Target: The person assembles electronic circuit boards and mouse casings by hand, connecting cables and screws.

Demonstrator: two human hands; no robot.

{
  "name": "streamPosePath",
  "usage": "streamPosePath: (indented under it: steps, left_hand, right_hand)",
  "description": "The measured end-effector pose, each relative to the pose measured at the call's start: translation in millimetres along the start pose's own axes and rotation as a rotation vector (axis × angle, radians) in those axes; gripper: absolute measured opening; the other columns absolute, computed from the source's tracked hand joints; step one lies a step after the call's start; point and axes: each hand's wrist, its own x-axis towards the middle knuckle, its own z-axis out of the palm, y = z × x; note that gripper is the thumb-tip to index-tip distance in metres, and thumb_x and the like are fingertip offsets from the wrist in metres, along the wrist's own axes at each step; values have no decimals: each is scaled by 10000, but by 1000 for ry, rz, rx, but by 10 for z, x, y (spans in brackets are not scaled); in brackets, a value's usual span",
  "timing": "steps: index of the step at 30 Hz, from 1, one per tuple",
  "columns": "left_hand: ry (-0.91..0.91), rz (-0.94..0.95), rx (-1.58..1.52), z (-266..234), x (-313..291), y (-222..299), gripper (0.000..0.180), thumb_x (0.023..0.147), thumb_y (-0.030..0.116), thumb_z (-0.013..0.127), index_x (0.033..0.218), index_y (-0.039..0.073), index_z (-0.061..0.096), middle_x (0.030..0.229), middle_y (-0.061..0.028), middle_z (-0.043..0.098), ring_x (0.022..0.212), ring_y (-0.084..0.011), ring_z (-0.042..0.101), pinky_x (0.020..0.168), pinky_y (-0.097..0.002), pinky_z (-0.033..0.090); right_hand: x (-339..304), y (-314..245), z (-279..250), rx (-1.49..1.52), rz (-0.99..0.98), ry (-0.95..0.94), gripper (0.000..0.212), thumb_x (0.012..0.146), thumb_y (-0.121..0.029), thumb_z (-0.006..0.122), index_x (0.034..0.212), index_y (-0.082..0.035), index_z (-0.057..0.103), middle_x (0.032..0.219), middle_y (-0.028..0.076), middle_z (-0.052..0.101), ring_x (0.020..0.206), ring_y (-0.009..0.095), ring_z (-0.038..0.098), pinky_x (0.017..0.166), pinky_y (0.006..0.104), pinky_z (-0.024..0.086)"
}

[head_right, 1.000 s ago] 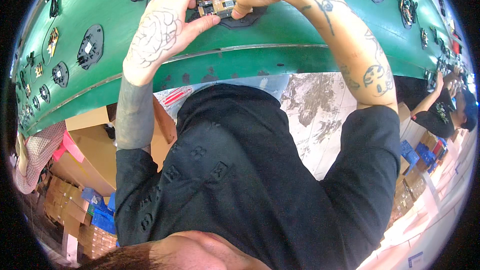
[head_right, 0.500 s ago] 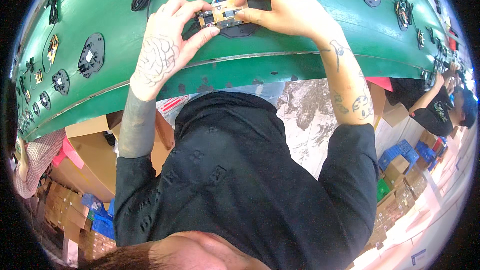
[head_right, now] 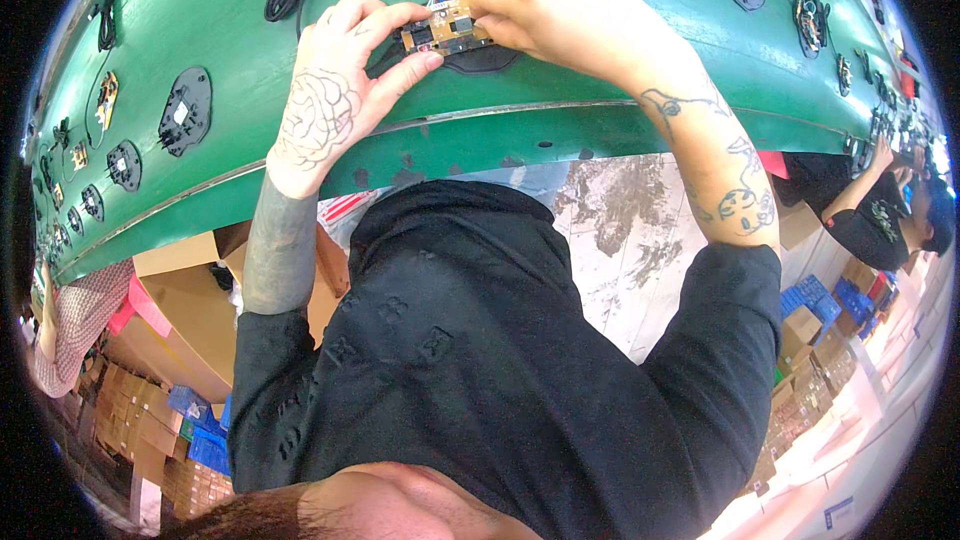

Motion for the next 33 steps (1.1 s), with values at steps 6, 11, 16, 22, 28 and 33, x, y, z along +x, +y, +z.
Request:
streamPosePath:
  steps: [6,11,16,22,28,33]
  left_hand:
    - [-1,0,6,13,-15,-10,413,821,417,770,1132,156,690,992,-29,572,912,-220,578,800,-380,438]
    - [38,-17,-55,-64,-78,-11,352,827,344,773,1082,125,671,992,-47,576,918,-240,579,810,-389,447]
    - [9,17,63,-168,-198,-21,248,842,217,744,1032,98,637,984,-60,578,918,-256,577,822,-393,447]
    - [38,66,167,-125,-130,8,188,849,85,709,1016,59,628,976,-71,622,934,-281,599,846,-399,464]
    - [-13,262,241,-180,-65,-52,216,832,53,707,1022,64,606,975,-79,616,924,-277,599,853,-400,470]
    - [-60,418,239,-242,-12,-118,252,793,21,707,1024,47,610,981,-88,608,877,-278,598,850,-401,501]
  right_hand:
    - [-33,3,44,141,31,49,118,834,-128,727,933,-65,716,1081,27,702,974,243,666,849,354,546]
    - [-45,33,50,220,96,17,110,834,-131,733,922,-68,714,1058,30,701,970,246,666,842,343,543]
    - [-136,5,183,245,179,128,121,852,-185,725,918,-85,708,1048,21,688,987,253,652,879,362,522]
    - [-149,-16,216,304,203,193,115,852,-178,726,912,-82,702,1036,20,694,991,246,652,870,360,527]
    - [-163,-19,220,333,214,223,108,845,-160,731,903,-77,696,1031,28,695,988,249,650,871,362,524]
    - [-163,-36,194,335,224,212,106,838,-147,736,899,-72,692,1025,34,695,987,252,650,871,363,524]
